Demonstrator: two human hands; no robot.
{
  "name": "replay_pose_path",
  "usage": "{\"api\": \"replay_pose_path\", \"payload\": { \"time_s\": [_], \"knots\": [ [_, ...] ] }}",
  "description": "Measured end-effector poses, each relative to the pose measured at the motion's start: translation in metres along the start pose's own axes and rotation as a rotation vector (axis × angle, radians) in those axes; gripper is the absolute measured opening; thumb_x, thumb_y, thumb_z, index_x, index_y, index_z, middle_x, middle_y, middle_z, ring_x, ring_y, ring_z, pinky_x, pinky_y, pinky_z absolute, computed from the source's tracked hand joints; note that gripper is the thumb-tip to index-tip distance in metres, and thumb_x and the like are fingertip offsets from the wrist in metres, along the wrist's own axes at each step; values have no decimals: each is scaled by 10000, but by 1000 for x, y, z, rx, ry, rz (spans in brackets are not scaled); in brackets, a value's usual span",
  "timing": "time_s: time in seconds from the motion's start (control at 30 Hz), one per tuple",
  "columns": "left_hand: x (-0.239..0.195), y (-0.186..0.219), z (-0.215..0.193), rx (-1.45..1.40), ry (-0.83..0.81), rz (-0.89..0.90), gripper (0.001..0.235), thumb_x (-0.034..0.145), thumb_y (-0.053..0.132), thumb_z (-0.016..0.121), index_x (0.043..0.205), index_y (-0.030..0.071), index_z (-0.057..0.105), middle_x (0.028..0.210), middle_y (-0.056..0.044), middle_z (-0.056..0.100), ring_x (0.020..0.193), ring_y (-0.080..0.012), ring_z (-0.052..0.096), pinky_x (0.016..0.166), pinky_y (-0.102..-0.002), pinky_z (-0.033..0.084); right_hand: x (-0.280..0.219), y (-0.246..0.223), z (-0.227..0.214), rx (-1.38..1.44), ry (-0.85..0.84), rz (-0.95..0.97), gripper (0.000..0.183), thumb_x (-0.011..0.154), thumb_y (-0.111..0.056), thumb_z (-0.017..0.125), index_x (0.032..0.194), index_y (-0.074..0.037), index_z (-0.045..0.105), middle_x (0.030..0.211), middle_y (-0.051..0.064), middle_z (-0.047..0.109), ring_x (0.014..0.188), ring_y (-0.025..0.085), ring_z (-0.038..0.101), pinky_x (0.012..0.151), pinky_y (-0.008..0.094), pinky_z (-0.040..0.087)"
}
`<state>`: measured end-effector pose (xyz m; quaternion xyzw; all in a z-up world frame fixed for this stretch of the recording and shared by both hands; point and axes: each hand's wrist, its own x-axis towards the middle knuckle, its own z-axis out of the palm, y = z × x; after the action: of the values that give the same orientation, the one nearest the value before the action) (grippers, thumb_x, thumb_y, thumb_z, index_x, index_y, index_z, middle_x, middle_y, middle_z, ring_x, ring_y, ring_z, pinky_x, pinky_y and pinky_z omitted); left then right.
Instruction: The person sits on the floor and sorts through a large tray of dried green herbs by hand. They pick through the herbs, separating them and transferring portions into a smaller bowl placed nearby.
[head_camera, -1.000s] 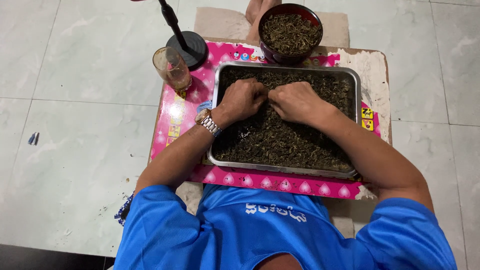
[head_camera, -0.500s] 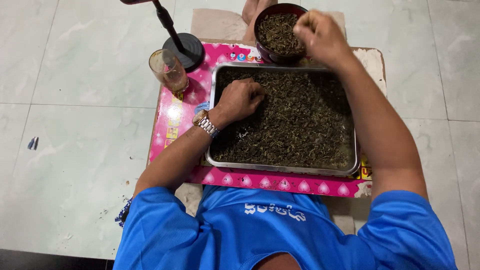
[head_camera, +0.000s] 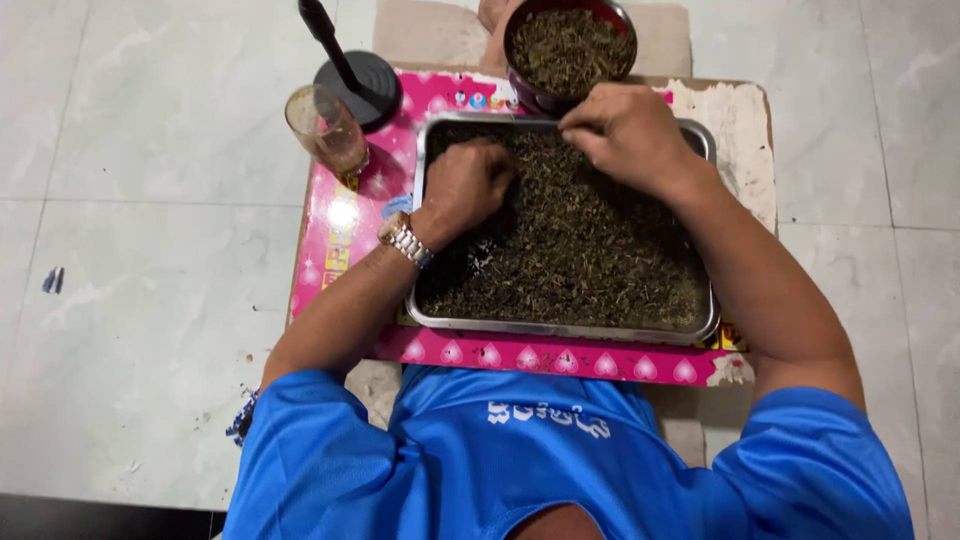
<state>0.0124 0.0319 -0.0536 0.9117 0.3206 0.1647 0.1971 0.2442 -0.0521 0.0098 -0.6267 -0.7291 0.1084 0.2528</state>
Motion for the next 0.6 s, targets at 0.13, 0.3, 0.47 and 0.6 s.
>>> {"api": "replay_pose_path", "payload": {
  "time_s": [0.13, 0.3, 0.47, 0.6],
  "knots": [
    [-2, 9, -12, 34, -65, -188, 201, 822, 237, 703, 1005, 212, 784, 983, -125, 778, 846, -432, 709, 676, -560, 544, 1, 11, 25, -159, -117, -13, 151, 956, -246, 796, 1089, -180, 822, 893, 18, 716, 775, 171, 644, 652, 373, 547],
    [-4, 10, -11, 54, -61, -218, 179, 811, 232, 696, 978, 210, 758, 946, -150, 771, 844, -447, 705, 655, -567, 534, 20, -15, 38, -246, -329, 64, 242, 999, -310, 701, 1223, -237, 756, 945, 41, 667, 893, 224, 600, 741, 384, 512],
    [0, 3, -14, -44, -107, -258, 176, 806, 221, 737, 974, 214, 789, 848, -74, 741, 842, -420, 742, 723, -566, 606, 29, -21, 53, -354, -161, -122, 123, 819, -261, 789, 871, -156, 825, 721, 93, 711, 699, 349, 727, 582, 491, 606],
    [-2, 8, -21, -62, -131, -281, 189, 815, 204, 744, 997, 173, 783, 876, -119, 739, 896, -450, 733, 796, -596, 596, 28, -26, 54, -396, -163, -107, 78, 799, -208, 767, 823, -150, 813, 689, 83, 703, 670, 340, 731, 574, 500, 610]
  ]
}}
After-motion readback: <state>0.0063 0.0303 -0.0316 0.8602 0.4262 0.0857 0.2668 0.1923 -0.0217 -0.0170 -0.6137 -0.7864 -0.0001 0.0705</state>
